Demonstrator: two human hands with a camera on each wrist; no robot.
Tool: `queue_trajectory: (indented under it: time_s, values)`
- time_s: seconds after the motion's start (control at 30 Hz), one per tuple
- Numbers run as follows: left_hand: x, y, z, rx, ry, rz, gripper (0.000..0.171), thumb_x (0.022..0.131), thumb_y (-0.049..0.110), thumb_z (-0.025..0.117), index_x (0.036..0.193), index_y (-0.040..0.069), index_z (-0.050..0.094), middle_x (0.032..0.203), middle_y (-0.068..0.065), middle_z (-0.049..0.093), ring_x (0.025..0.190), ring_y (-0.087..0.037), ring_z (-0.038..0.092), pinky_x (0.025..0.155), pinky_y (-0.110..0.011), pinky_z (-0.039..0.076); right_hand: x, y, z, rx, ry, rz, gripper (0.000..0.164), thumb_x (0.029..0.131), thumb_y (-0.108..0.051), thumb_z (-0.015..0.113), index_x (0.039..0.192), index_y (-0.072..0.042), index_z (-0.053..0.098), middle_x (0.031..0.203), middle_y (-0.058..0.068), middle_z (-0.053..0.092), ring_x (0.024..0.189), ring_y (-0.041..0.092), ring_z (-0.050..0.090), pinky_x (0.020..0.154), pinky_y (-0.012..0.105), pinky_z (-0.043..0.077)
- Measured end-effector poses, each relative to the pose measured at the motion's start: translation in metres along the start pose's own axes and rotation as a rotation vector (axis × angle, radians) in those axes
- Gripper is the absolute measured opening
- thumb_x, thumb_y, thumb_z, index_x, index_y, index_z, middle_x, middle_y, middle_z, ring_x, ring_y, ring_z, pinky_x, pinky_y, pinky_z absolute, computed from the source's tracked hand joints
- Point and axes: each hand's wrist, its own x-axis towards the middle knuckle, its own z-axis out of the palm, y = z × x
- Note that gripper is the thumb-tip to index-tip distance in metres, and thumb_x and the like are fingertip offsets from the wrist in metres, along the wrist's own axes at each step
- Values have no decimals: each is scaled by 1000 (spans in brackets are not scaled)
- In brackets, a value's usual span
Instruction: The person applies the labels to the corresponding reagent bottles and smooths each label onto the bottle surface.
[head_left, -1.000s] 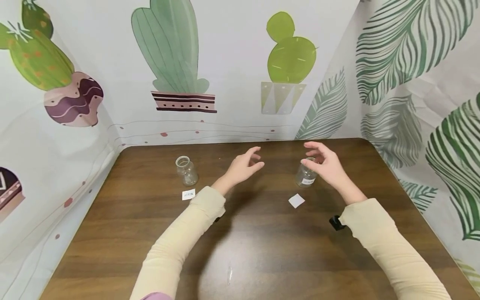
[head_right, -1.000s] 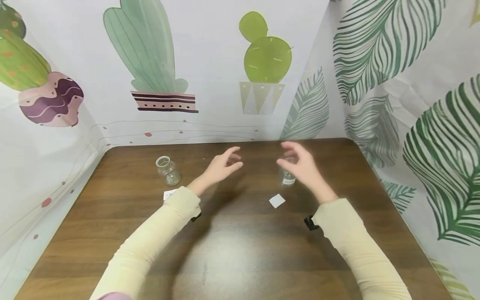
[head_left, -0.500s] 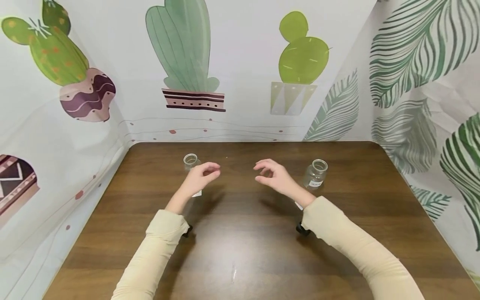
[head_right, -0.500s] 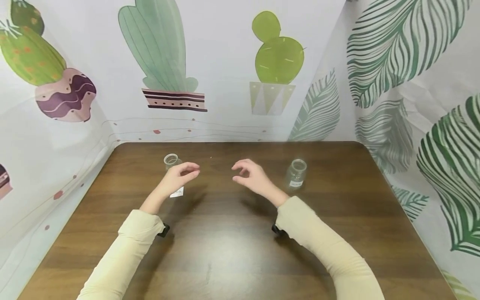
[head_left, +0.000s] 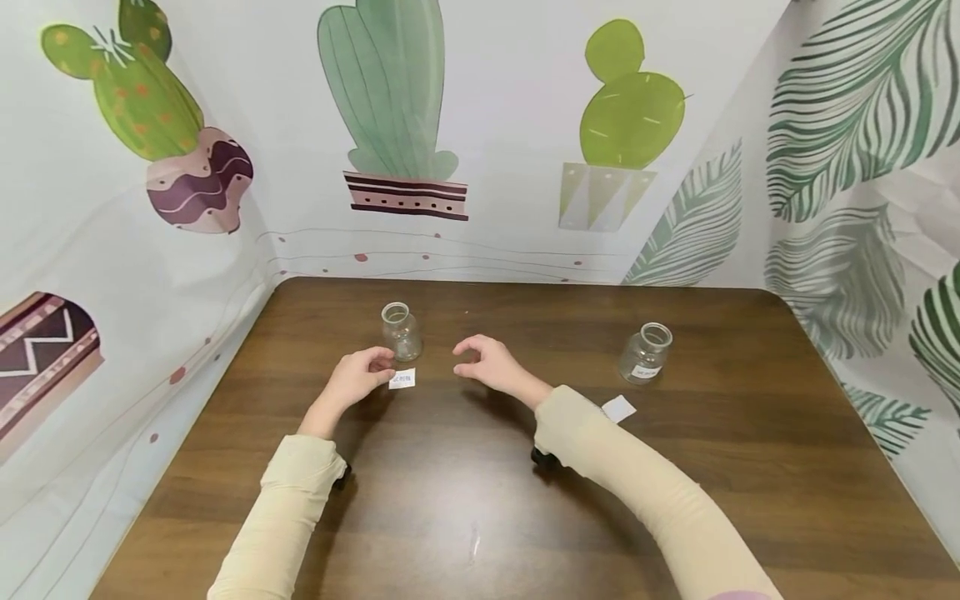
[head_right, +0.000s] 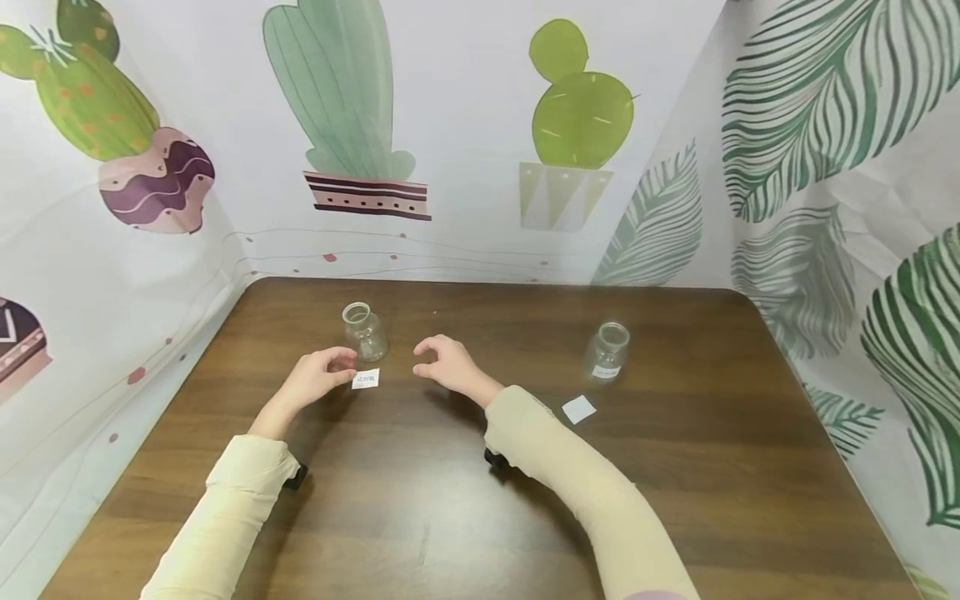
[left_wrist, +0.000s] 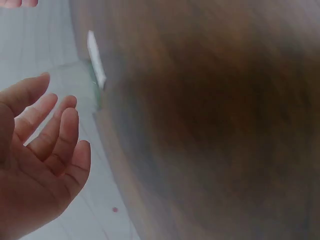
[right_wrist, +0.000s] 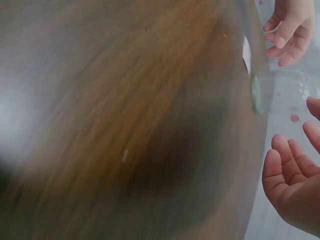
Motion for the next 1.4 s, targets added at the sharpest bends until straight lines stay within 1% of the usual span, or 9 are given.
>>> queue_trajectory:
  time_s: [0.13, 0.3, 0.5, 0.57, 0.77, 0.93, 1.13, 1.27, 1.4]
  values:
    - [2, -10, 2, 105, -38, -22, 36, 79, 18, 63, 112, 5, 57, 99, -13, 65, 88, -26, 61, 78, -44, 44, 11, -7, 17, -41, -37, 1, 30, 75, -12, 67, 102, 0, 60, 103, 10, 59, 75, 15, 49, 67, 24, 41]
    - [6, -17, 5, 171, -74, -24, 36, 78, 22, 64, 111, 7, 58, 100, -13, 64, 93, -29, 59, 79, -45, 43, 25, -15, 36, -70, -88, 12, 31, 76, -11, 66, 105, -2, 60, 106, 10, 62, 87, 21, 55, 74, 29, 44]
    - [7, -22, 7, 208, -53, 17, 33, 74, 22, 68, 104, 9, 62, 93, -10, 64, 89, -26, 58, 75, -43, 43, 35, -21, 51, -116, -131, 9, 30, 75, -11, 67, 104, -4, 62, 108, 9, 63, 99, 20, 57, 83, 30, 44]
    - [7, -23, 10, 219, -43, 25, 33, 73, 23, 69, 103, 11, 63, 93, -9, 62, 87, -25, 57, 73, -42, 43, 37, -20, 55, -137, -139, 18, 30, 74, -11, 67, 103, -5, 62, 105, 8, 64, 97, 20, 57, 83, 31, 43]
    - [4, -22, 14, 266, -50, 5, 30, 74, 27, 68, 100, 12, 63, 96, -9, 57, 82, -23, 55, 68, -38, 43, 41, -16, 63, -252, -121, 47, 27, 75, -17, 67, 101, -10, 63, 93, 4, 63, 85, 15, 56, 73, 26, 42]
    - [5, -24, 14, 264, -46, -21, 28, 74, 27, 69, 97, 12, 61, 95, -10, 55, 80, -24, 54, 67, -40, 43, 45, -20, 68, -361, -102, 121, 30, 76, -26, 66, 105, -18, 62, 87, 0, 55, 76, 13, 51, 60, 26, 37]
    - [8, -26, 12, 258, -48, -21, 29, 72, 36, 70, 90, 15, 61, 91, -8, 54, 77, -23, 54, 62, -38, 42, 48, -21, 74, -484, -101, 158, 34, 74, -34, 67, 107, -25, 61, 92, -2, 57, 80, 15, 54, 59, 28, 40]
    - [8, -20, 11, 258, -71, -67, 24, 72, 28, 70, 89, 15, 61, 95, -9, 55, 84, -25, 54, 68, -42, 43, 49, -21, 76, -528, -101, 168, 33, 73, -36, 68, 105, -28, 61, 96, -2, 60, 83, 16, 56, 59, 30, 41]
    - [7, -18, 10, 286, -76, -77, 22, 73, 25, 70, 88, 13, 60, 95, -9, 55, 84, -25, 54, 69, -41, 43, 49, -22, 78, -530, -99, 173, 30, 73, -35, 69, 102, -29, 62, 95, -3, 61, 83, 16, 56, 58, 31, 41]
